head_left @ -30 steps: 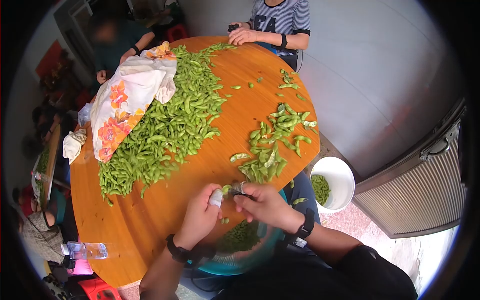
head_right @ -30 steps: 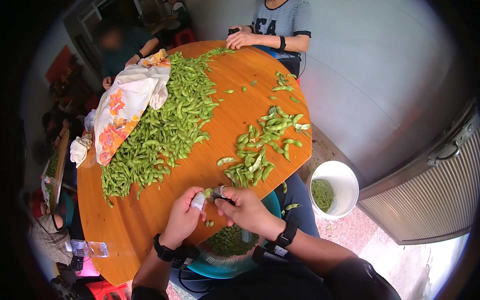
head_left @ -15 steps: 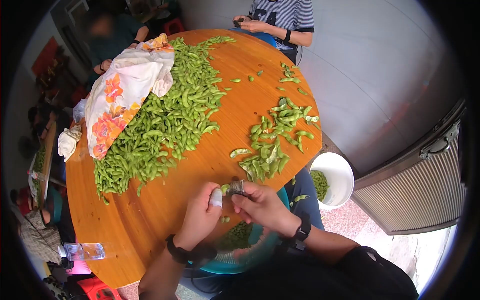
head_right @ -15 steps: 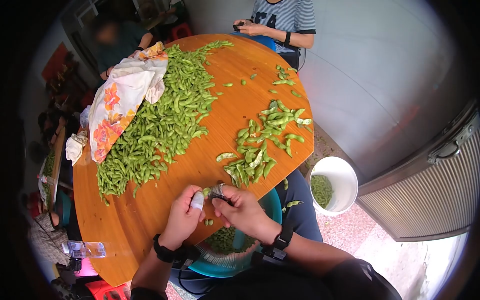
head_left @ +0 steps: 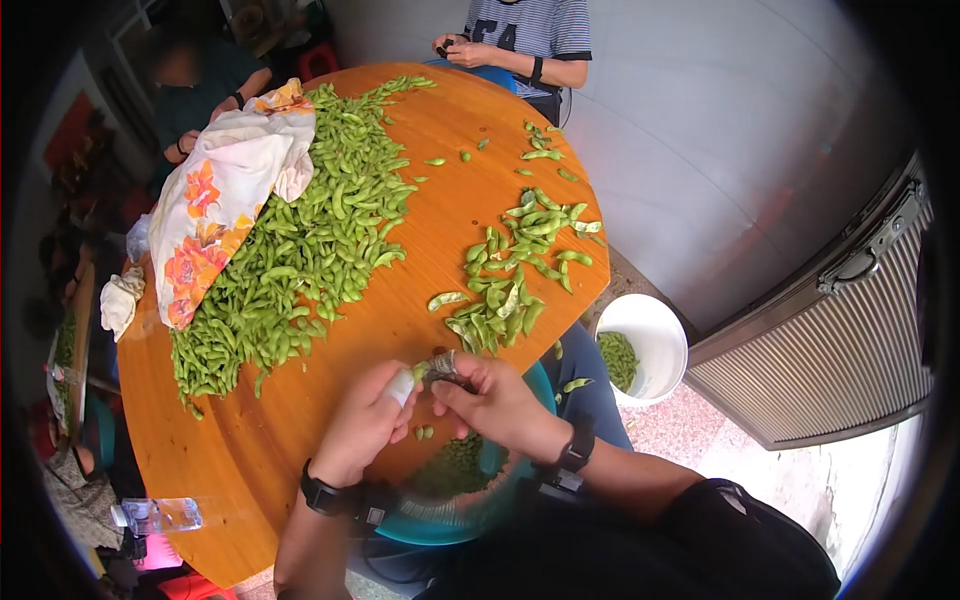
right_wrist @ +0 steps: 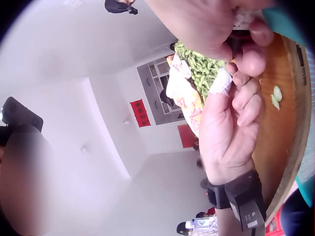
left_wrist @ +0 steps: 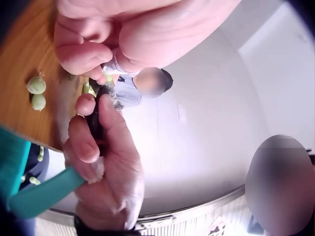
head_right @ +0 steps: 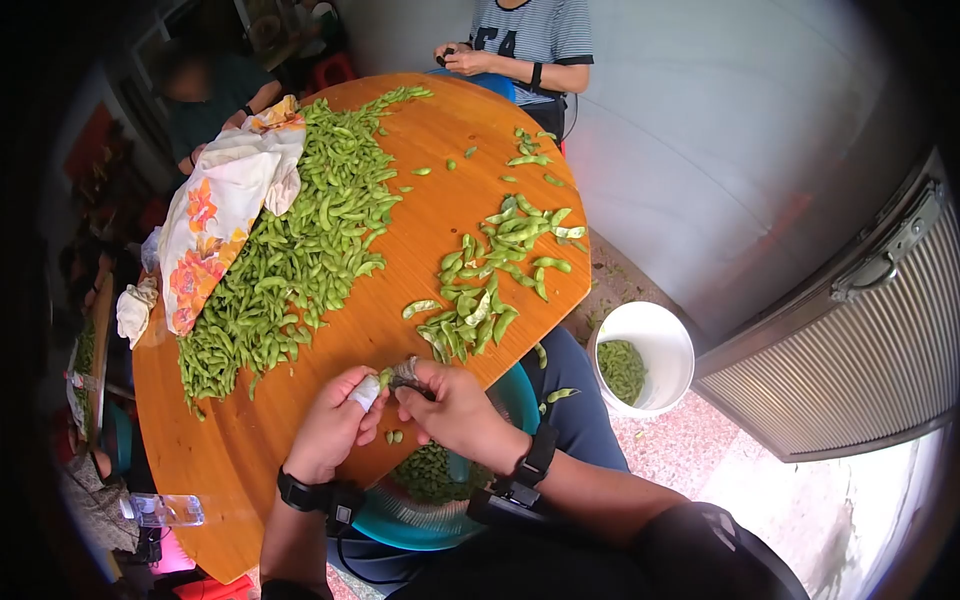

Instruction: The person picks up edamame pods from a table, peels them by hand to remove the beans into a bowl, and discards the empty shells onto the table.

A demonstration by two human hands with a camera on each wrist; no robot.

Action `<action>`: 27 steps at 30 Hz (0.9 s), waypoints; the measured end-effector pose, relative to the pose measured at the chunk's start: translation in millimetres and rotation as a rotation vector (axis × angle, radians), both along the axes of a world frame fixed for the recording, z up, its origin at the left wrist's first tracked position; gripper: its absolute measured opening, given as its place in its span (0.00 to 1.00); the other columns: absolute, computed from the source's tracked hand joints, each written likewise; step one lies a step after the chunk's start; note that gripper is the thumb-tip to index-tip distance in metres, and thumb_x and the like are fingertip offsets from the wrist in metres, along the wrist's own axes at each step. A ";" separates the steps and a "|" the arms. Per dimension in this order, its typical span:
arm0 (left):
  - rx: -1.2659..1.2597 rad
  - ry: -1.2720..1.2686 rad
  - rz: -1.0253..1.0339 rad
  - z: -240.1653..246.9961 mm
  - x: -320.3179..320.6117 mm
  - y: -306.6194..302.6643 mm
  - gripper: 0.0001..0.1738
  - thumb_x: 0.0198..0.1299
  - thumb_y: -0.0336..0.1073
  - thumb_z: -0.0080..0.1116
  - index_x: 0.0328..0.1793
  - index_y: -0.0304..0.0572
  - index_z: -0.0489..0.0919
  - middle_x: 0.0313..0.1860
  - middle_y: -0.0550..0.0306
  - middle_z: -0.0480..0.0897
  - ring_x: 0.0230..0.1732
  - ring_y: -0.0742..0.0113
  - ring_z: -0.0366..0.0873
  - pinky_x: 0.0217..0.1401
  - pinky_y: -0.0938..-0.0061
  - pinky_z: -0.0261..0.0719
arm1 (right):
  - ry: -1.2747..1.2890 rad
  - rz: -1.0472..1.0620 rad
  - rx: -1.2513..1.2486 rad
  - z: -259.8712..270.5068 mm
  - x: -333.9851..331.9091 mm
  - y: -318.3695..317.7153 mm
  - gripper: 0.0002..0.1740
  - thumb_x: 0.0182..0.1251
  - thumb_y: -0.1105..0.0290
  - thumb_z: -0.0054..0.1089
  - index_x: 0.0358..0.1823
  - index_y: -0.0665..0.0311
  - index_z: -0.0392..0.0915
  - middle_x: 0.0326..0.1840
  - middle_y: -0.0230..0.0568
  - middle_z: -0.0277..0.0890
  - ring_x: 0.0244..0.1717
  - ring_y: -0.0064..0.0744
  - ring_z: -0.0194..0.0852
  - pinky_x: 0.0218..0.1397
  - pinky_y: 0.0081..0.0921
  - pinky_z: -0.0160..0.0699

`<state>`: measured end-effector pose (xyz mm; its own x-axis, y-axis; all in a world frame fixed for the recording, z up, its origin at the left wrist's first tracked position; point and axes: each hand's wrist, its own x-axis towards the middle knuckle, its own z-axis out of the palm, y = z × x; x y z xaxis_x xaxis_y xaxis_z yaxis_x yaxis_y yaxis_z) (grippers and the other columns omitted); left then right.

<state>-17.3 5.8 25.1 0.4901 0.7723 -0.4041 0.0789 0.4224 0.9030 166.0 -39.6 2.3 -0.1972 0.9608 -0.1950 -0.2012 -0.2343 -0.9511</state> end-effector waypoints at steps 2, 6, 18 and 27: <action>0.007 0.032 -0.023 7.9 1.6 -1.5 0.06 0.73 0.32 0.46 0.45 0.40 0.73 0.28 0.68 0.70 0.20 0.83 0.56 0.20 0.86 0.55 | 0.026 0.004 0.014 2.1 2.6 -1.8 0.04 0.74 0.72 0.52 0.44 0.63 0.76 0.30 0.27 0.76 0.21 0.13 0.69 0.22 0.13 0.68; 0.024 0.160 -0.043 18.4 3.8 -3.7 0.06 0.73 0.33 0.46 0.45 0.40 0.73 0.26 0.68 0.69 0.19 0.84 0.56 0.19 0.86 0.54 | 0.239 0.025 -0.134 8.9 8.9 -6.1 0.04 0.73 0.71 0.55 0.43 0.61 0.77 0.30 0.27 0.78 0.21 0.13 0.69 0.20 0.12 0.62; 0.126 0.069 0.130 9.7 23.6 -36.4 0.08 0.70 0.29 0.49 0.51 0.36 0.75 0.30 0.65 0.74 0.21 0.83 0.61 0.20 0.86 0.59 | -0.060 -0.094 0.236 0.9 10.5 -18.0 0.03 0.69 0.76 0.57 0.36 0.67 0.74 0.26 0.34 0.75 0.21 0.22 0.64 0.25 0.21 0.62; 1.167 0.610 0.053 15.9 29.5 -67.2 0.19 0.62 0.22 0.55 0.60 0.33 0.77 0.40 0.44 0.84 0.36 0.58 0.85 0.37 0.67 0.81 | -0.062 -0.074 0.274 20.0 11.6 -42.7 0.02 0.70 0.77 0.55 0.40 0.67 0.76 0.24 0.35 0.72 0.21 0.18 0.64 0.26 0.20 0.66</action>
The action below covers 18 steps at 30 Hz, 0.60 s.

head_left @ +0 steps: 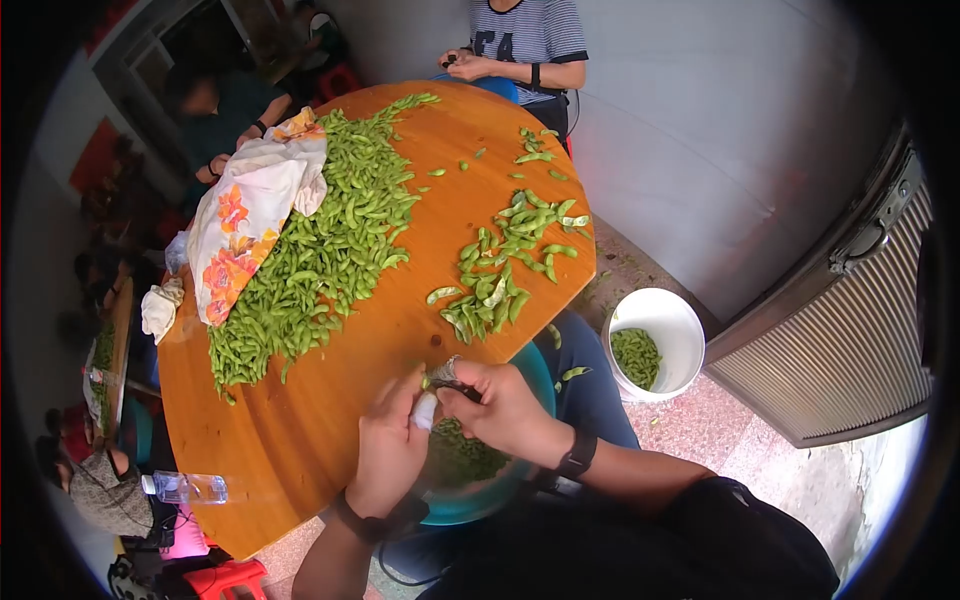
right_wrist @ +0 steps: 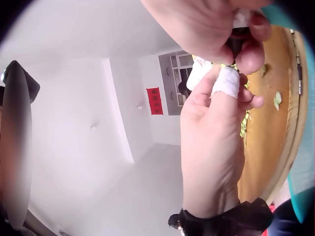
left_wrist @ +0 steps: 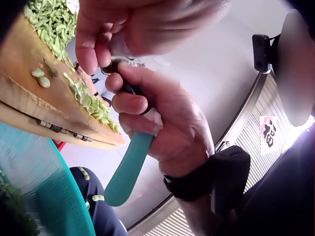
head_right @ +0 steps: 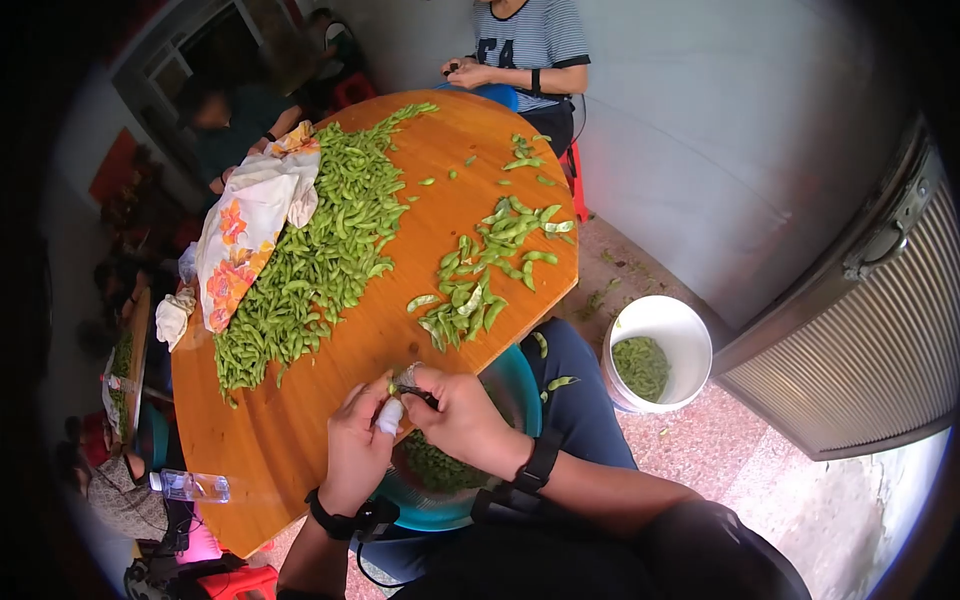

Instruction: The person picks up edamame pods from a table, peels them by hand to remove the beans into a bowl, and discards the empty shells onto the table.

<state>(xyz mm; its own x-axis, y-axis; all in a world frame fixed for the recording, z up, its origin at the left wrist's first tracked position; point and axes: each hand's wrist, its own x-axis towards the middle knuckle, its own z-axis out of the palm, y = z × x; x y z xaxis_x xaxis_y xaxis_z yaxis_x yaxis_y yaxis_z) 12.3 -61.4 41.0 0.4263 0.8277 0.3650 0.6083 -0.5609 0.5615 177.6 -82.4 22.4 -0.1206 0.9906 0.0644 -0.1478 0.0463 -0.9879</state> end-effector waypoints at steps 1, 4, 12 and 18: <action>-0.270 -0.179 0.020 -6.2 -6.4 -1.7 0.18 0.63 0.21 0.54 0.60 0.35 0.77 0.40 0.50 0.84 0.36 0.65 0.84 0.40 0.71 0.82 | 0.081 0.062 -0.084 0.7 0.7 -1.4 0.03 0.71 0.76 0.54 0.41 0.66 0.76 0.25 0.31 0.74 0.19 0.16 0.65 0.24 0.17 0.65; -0.587 -0.414 -0.001 2.1 -11.2 -2.6 0.17 0.66 0.20 0.52 0.60 0.36 0.78 0.38 0.58 0.83 0.33 0.72 0.80 0.40 0.76 0.82 | 0.158 0.132 -0.157 1.1 3.0 -1.9 0.04 0.72 0.75 0.53 0.41 0.63 0.78 0.26 0.25 0.74 0.19 0.11 0.65 0.22 0.12 0.64; -1.007 -0.928 -0.048 -15.8 -24.4 -0.2 0.17 0.70 0.31 0.52 0.62 0.32 0.75 0.41 0.57 0.82 0.40 0.72 0.80 0.45 0.71 0.83 | 0.156 0.179 -0.182 -0.3 5.4 2.8 0.06 0.72 0.75 0.53 0.44 0.64 0.79 0.26 0.27 0.74 0.20 0.11 0.67 0.22 0.12 0.65; -1.140 -1.300 -0.151 -33.4 -23.2 -3.4 0.20 0.69 0.38 0.55 0.61 0.31 0.76 0.41 0.49 0.85 0.36 0.64 0.83 0.43 0.68 0.85 | 0.169 0.309 -0.379 16.0 21.7 11.0 0.05 0.73 0.72 0.55 0.43 0.64 0.78 0.26 0.26 0.75 0.20 0.12 0.67 0.22 0.12 0.65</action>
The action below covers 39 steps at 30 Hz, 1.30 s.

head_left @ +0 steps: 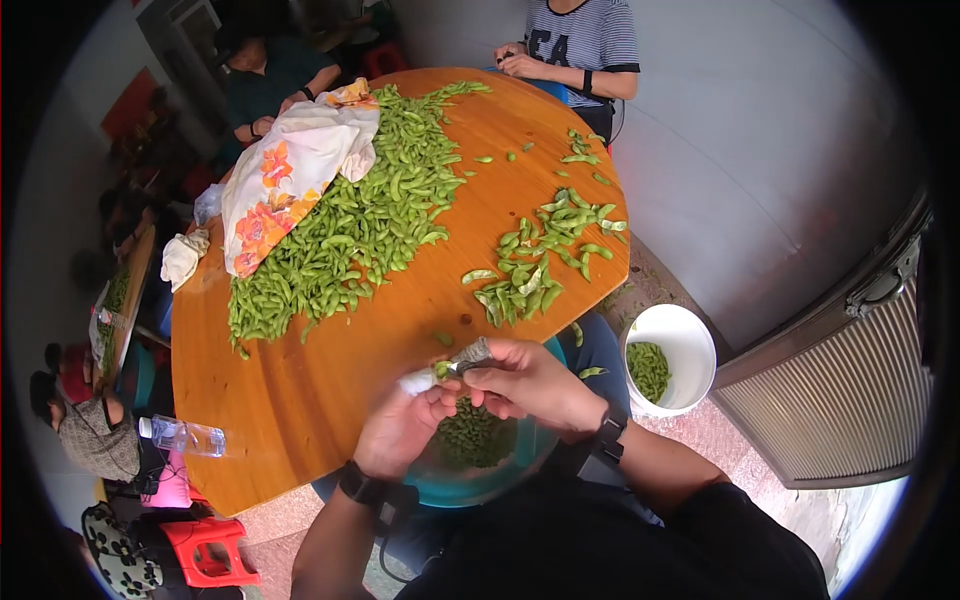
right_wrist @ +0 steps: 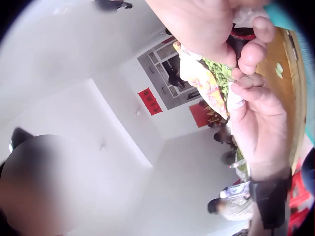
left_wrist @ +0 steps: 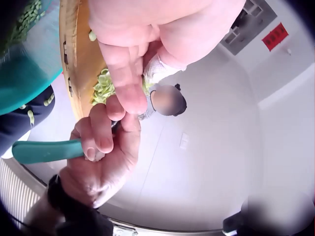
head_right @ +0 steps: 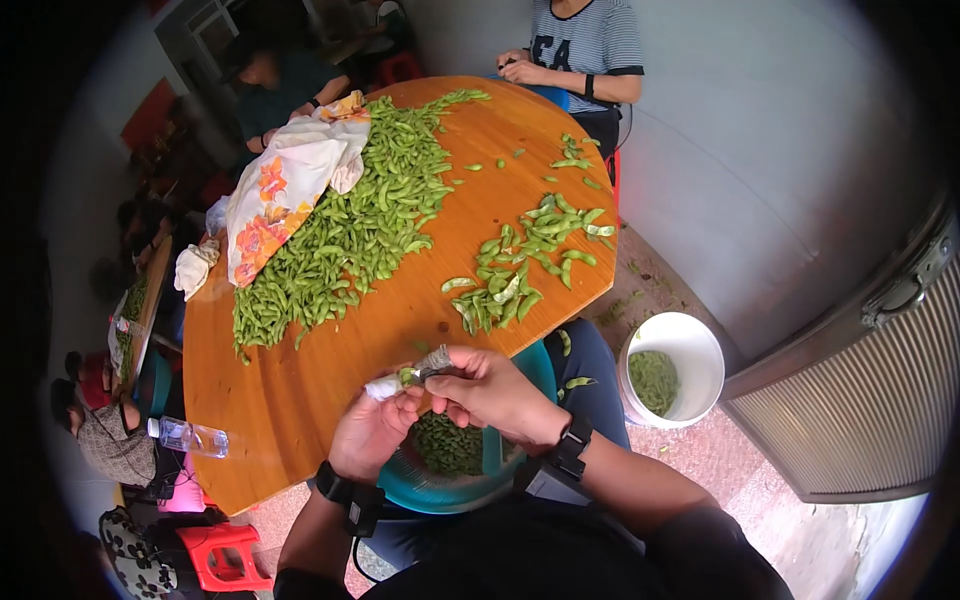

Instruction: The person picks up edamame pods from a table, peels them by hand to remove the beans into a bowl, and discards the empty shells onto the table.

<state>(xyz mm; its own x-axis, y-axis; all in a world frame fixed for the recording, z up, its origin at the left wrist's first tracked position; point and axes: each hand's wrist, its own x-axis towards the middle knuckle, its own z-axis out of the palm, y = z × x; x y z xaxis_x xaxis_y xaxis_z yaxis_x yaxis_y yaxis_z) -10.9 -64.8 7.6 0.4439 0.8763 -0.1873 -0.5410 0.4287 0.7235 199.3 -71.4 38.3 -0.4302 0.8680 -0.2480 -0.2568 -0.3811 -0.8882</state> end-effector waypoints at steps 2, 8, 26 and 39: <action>0.000 -0.101 0.090 -5.3 5.4 -7.6 0.18 0.70 0.39 0.54 0.59 0.33 0.76 0.40 0.48 0.85 0.36 0.64 0.84 0.42 0.70 0.85 | 0.014 0.026 0.005 -5.0 0.8 2.5 0.06 0.74 0.71 0.54 0.43 0.64 0.78 0.27 0.26 0.75 0.20 0.12 0.67 0.21 0.13 0.65; 0.314 0.418 0.321 10.3 24.7 -17.5 0.06 0.69 0.27 0.54 0.50 0.35 0.77 0.38 0.50 0.84 0.34 0.64 0.85 0.40 0.72 0.88 | -0.334 -0.063 0.416 -3.4 -9.8 -18.7 0.06 0.73 0.73 0.54 0.38 0.68 0.77 0.26 0.33 0.75 0.20 0.17 0.72 0.24 0.18 0.71; 0.080 0.382 0.349 0.9 46.0 -38.7 0.04 0.66 0.24 0.56 0.45 0.34 0.79 0.42 0.52 0.84 0.38 0.64 0.86 0.43 0.70 0.88 | -0.814 -0.149 0.971 -18.0 -0.6 -32.3 0.04 0.62 0.76 0.56 0.33 0.67 0.71 0.31 0.50 0.75 0.31 0.56 0.77 0.32 0.45 0.77; 0.259 0.432 0.484 -27.4 57.1 -44.2 0.08 0.67 0.23 0.54 0.50 0.35 0.76 0.42 0.55 0.83 0.37 0.72 0.80 0.42 0.73 0.85 | -0.765 -0.291 0.979 -41.6 -8.9 -28.7 0.03 0.64 0.77 0.55 0.38 0.68 0.74 0.30 0.49 0.74 0.28 0.49 0.78 0.30 0.41 0.76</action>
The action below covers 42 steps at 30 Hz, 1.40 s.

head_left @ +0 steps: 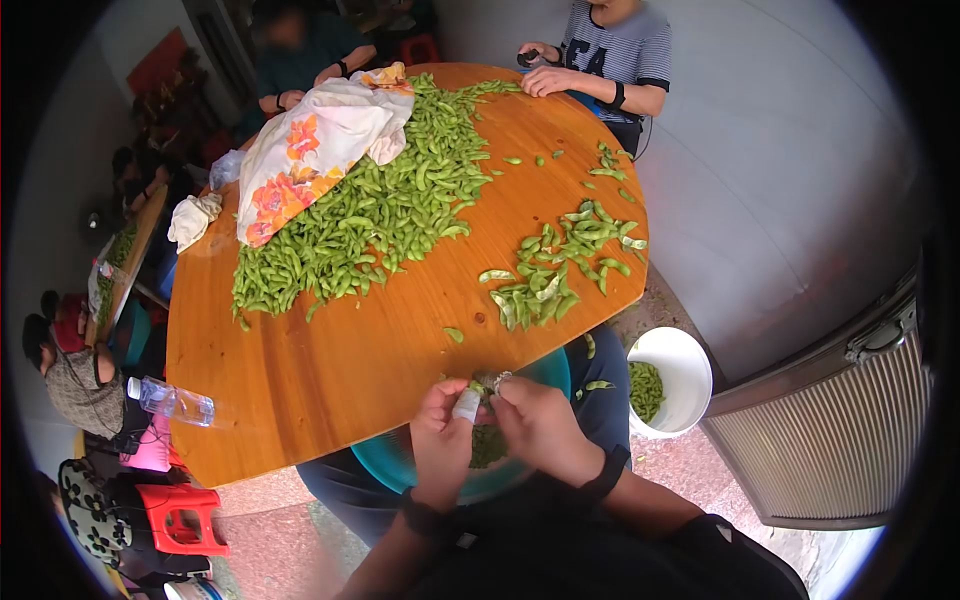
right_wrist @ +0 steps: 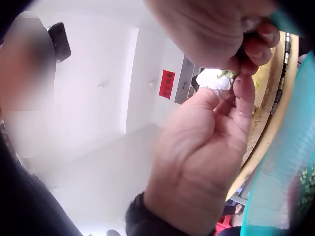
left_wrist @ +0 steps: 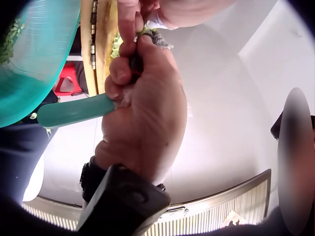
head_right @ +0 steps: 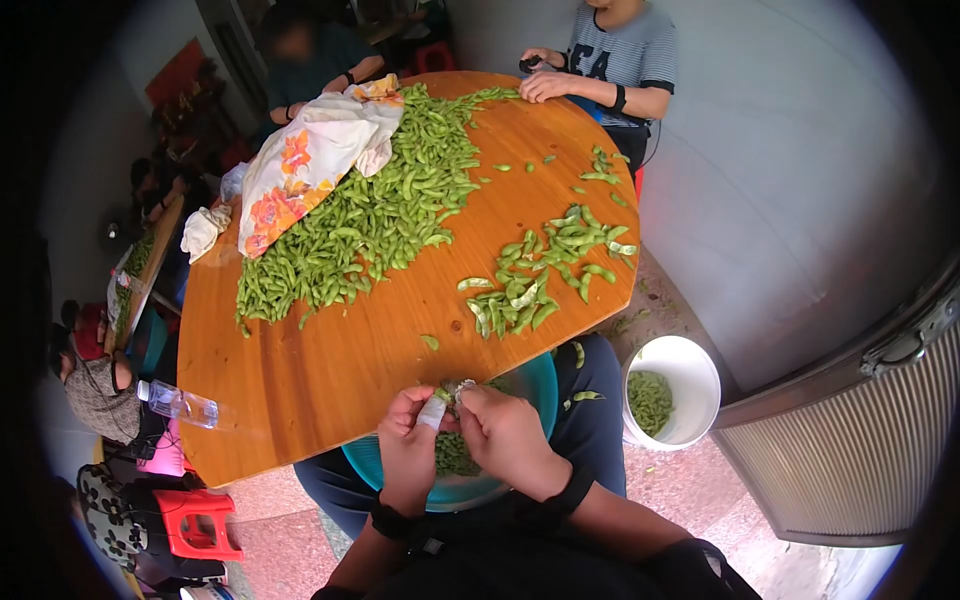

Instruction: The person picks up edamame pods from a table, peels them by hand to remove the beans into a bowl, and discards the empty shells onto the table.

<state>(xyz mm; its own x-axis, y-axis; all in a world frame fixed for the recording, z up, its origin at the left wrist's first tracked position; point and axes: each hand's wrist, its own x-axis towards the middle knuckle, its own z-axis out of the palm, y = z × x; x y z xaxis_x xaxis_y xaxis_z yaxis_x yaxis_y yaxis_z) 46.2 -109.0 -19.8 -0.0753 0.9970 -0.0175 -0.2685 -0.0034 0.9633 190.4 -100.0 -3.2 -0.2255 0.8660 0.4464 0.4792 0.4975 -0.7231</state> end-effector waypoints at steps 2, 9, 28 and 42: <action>-0.043 -0.083 -0.041 -2.7 -10.2 2.9 0.08 0.67 0.24 0.54 0.51 0.36 0.76 0.42 0.55 0.83 0.37 0.72 0.80 0.42 0.73 0.85 | 0.360 0.164 -0.251 -11.2 2.4 6.1 0.04 0.71 0.74 0.53 0.40 0.67 0.75 0.27 0.39 0.73 0.22 0.29 0.72 0.24 0.29 0.71; -0.334 -0.615 -0.284 1.3 -28.2 10.7 0.10 0.67 0.30 0.56 0.53 0.40 0.78 0.37 0.52 0.83 0.36 0.65 0.81 0.40 0.71 0.86 | 0.698 0.294 -1.036 25.8 20.8 15.6 0.07 0.75 0.71 0.51 0.41 0.63 0.78 0.27 0.22 0.71 0.22 0.10 0.62 0.24 0.13 0.58; 0.500 1.137 -0.135 38.4 -35.5 64.2 0.13 0.61 0.25 0.56 0.52 0.36 0.81 0.53 0.49 0.80 0.47 0.48 0.81 0.51 0.65 0.80 | -0.323 -0.186 0.111 9.1 23.6 79.5 0.04 0.63 0.74 0.56 0.33 0.67 0.71 0.28 0.54 0.76 0.30 0.59 0.78 0.31 0.47 0.77; 0.177 1.329 0.182 25.7 -83.3 206.5 0.11 0.56 0.36 0.66 0.36 0.32 0.82 0.29 0.42 0.84 0.33 0.46 0.83 0.37 0.58 0.80 | -0.246 -0.113 -0.001 7.5 21.5 75.3 0.05 0.63 0.75 0.55 0.31 0.67 0.69 0.29 0.55 0.75 0.33 0.60 0.76 0.34 0.49 0.75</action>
<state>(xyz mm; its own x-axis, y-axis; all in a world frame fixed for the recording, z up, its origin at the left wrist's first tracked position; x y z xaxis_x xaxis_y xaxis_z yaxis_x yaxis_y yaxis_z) -37.1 97.5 5.8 -0.0648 0.9525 0.2977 0.8754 -0.0889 0.4751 211.9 -24.7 4.3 -0.2285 0.8923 0.3893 0.6932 0.4299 -0.5785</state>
